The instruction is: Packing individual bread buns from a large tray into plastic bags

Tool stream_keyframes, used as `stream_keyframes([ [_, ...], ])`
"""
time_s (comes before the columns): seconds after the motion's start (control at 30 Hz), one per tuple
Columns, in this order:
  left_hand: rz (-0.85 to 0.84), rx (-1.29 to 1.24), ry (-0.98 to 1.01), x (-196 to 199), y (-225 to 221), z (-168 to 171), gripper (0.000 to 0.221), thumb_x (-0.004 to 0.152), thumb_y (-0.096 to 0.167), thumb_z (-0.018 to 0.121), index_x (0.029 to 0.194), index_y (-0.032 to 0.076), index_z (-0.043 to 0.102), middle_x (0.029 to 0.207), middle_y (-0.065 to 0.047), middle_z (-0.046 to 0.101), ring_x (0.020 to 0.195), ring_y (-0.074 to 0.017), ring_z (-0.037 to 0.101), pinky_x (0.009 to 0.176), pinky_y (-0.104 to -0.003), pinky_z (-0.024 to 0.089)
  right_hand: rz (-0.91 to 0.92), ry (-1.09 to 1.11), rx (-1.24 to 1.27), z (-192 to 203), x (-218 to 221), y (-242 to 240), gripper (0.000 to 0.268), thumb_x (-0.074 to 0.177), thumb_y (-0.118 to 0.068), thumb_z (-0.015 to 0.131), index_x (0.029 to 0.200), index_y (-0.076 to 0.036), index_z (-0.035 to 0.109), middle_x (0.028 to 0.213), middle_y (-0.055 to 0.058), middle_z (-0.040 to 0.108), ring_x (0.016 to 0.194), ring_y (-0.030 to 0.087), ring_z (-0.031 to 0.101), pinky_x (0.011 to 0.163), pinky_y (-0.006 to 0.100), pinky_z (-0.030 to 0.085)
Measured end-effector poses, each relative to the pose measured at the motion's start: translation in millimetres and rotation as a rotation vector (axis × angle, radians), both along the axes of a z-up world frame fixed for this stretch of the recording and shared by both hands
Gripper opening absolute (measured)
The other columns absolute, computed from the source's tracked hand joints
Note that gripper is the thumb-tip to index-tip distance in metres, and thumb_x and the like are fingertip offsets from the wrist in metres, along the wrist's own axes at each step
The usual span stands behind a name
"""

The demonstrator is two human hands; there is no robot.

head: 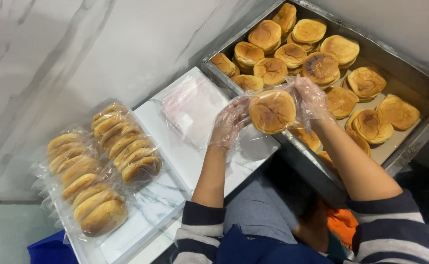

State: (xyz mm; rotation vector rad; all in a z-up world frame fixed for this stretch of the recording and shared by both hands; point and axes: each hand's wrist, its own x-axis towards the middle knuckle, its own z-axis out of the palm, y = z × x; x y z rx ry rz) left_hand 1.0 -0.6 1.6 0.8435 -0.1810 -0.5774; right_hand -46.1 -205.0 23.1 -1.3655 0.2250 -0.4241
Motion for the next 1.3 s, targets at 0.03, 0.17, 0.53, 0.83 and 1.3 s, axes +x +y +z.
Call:
stream_keyframes([
  [0.03,-0.001,0.001,-0.001,-2,-1,3,0.039,0.079,0.012,0.057,0.115,0.001,0.049,0.108,-0.019,0.057,0.095,-0.0284,0.058,0.080,-0.039,0.048,-0.001,-0.001,0.001,10,-5,7,0.011,0.089,-0.021,0.052,0.086,-0.011,0.050,0.074,-0.002,0.052,0.069,0.006,0.050,0.067,0.017,0.039],
  [0.17,0.095,0.162,-0.132,-3,1,18,0.032,0.077,0.007,0.055,0.106,-0.004,0.051,0.098,-0.020,0.058,0.088,-0.0327,0.060,0.073,-0.040,0.051,0.005,0.052,-0.023,29,-16,18,0.013,0.088,-0.025,0.055,0.084,-0.014,0.049,0.065,-0.003,0.050,0.059,0.005,0.050,0.055,0.014,0.039],
  [0.53,0.141,0.062,0.207,5,-5,-3,0.047,0.083,0.042,0.039,0.100,0.005,0.061,0.090,-0.014,0.064,0.074,-0.0215,0.064,0.060,-0.026,0.051,0.066,0.070,-0.064,-1,-1,6,0.014,0.086,-0.026,0.057,0.086,-0.013,0.050,0.059,0.010,0.055,0.038,0.017,0.052,0.031,0.026,0.041],
  [0.83,0.263,-0.030,0.191,-18,6,-15,0.026,0.080,0.023,0.063,0.102,0.010,0.059,0.099,-0.013,0.062,0.087,-0.0288,0.061,0.068,-0.042,0.050,0.122,0.087,-0.117,-3,-17,35,0.011,0.087,-0.019,0.056,0.095,-0.013,0.053,0.078,-0.003,0.052,0.073,0.006,0.048,0.072,0.019,0.040],
  [1.3,0.497,0.641,-0.206,-92,137,79,0.027,0.079,0.035,0.057,0.094,0.014,0.065,0.086,-0.009,0.066,0.080,-0.0238,0.064,0.068,-0.032,0.054,0.594,0.150,-0.239,37,-13,107,0.009,0.081,-0.008,0.057,0.082,0.001,0.053,0.063,0.013,0.054,0.061,0.017,0.056,0.061,0.026,0.046],
])
